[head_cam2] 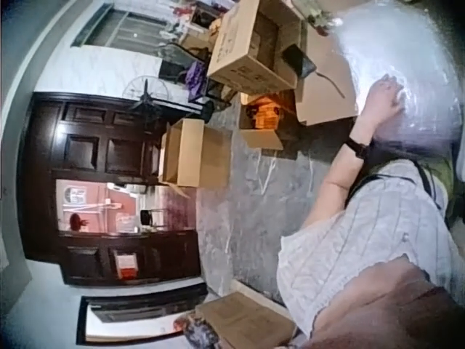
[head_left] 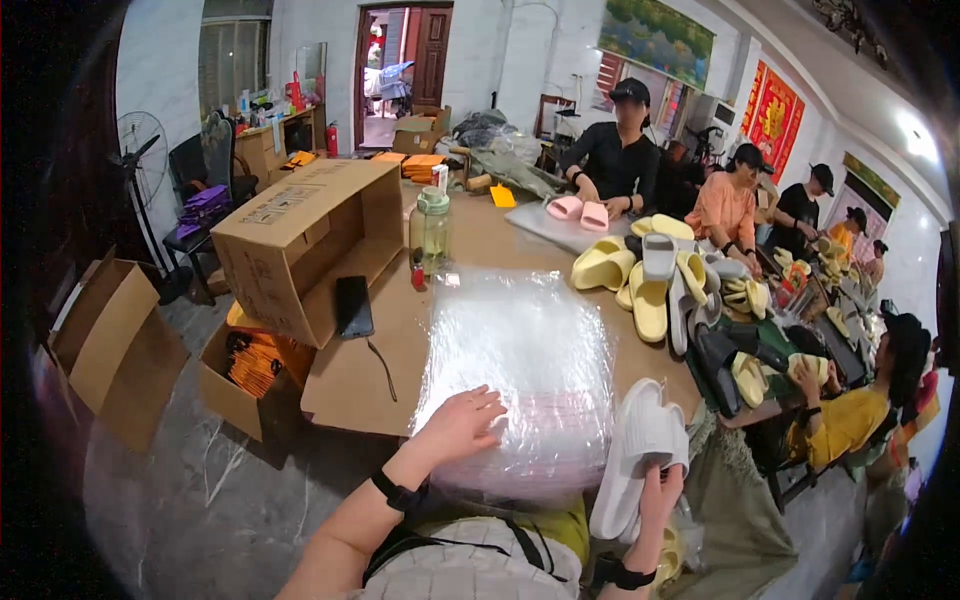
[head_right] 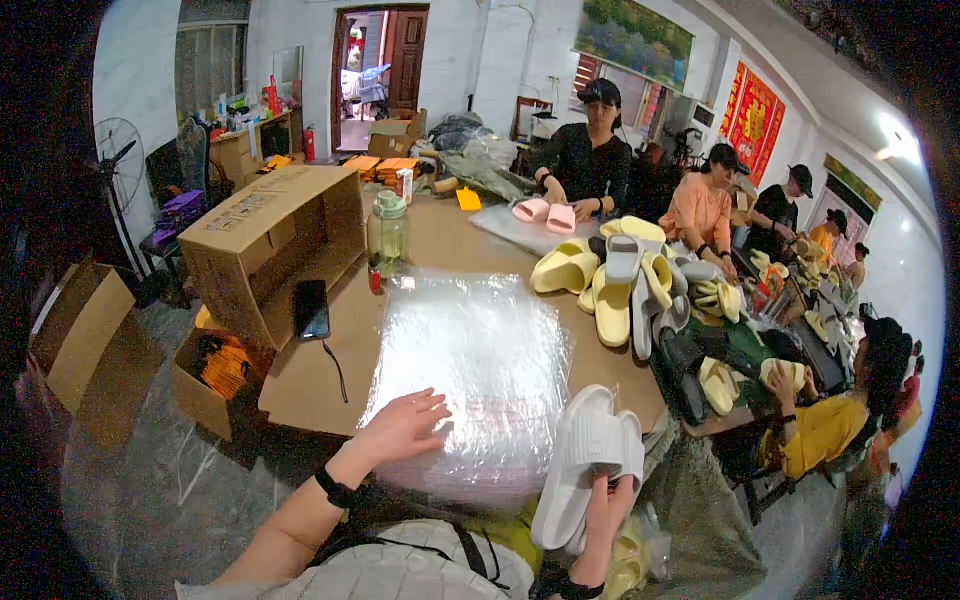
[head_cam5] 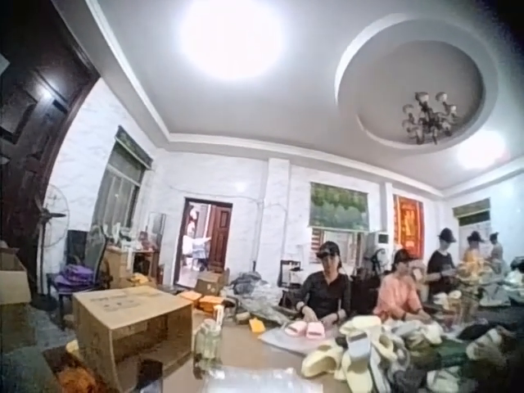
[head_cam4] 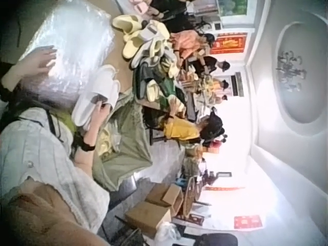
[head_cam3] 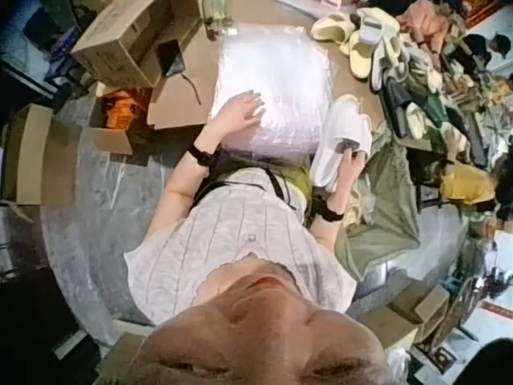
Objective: Sorting and placing plastic sandals into bags at a manufacturing facility.
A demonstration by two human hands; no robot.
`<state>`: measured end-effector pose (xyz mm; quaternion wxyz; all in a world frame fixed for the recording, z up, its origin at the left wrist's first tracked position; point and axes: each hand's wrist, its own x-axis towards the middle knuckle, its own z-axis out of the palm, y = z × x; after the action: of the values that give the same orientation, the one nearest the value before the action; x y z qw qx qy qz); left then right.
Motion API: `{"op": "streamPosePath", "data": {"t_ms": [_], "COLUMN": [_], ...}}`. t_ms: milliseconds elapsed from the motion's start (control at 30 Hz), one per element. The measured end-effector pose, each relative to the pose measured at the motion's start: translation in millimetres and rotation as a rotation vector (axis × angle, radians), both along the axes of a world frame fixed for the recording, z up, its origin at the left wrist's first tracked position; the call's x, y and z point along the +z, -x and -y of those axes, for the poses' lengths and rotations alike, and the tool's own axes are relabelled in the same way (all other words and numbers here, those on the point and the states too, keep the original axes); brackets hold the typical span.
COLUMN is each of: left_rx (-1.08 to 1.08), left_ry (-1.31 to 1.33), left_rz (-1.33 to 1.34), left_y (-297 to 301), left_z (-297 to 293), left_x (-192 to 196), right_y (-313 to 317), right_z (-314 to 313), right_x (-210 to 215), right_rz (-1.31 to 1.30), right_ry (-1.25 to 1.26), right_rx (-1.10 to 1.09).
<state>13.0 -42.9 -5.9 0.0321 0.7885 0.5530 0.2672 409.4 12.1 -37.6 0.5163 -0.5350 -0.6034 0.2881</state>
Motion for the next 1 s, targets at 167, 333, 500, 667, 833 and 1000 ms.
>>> {"op": "streamPosePath", "data": {"t_ms": [167, 333, 500, 667, 833, 1000], "left_rx": [0.043, 0.103, 0.087, 0.117, 0.211, 0.215], "left_ry": [-0.039, -0.146, -0.054, 0.002, 0.129, 0.143], "left_rz": [-0.065, 0.014, 0.144, 0.238, 0.299, 0.424], "left_y": [-4.3, -8.6, -11.7, -8.8, -13.5, -21.6], "left_z": [13.5, 6.7, 6.9, 6.4, -2.0, 2.0], "left_x": [1.8, -2.6, 10.6, 2.5, 5.3, 29.4], "right_y": [3.3, 21.3, 33.6, 47.9, 67.3, 69.2], "right_z": [13.5, 24.6, 36.7, 54.3, 71.8, 71.7], "right_x": [5.3, 20.9, 39.7, 58.6, 87.4, 79.8], "right_rz": [-0.064, -0.073, -0.027, 0.174, 0.354, 0.392], "right_ry": [-0.125, -0.066, -0.122, -0.049, -0.005, 0.08], "right_rx": [0.014, 0.062, 0.09, 0.107, 0.452, 0.58]}}
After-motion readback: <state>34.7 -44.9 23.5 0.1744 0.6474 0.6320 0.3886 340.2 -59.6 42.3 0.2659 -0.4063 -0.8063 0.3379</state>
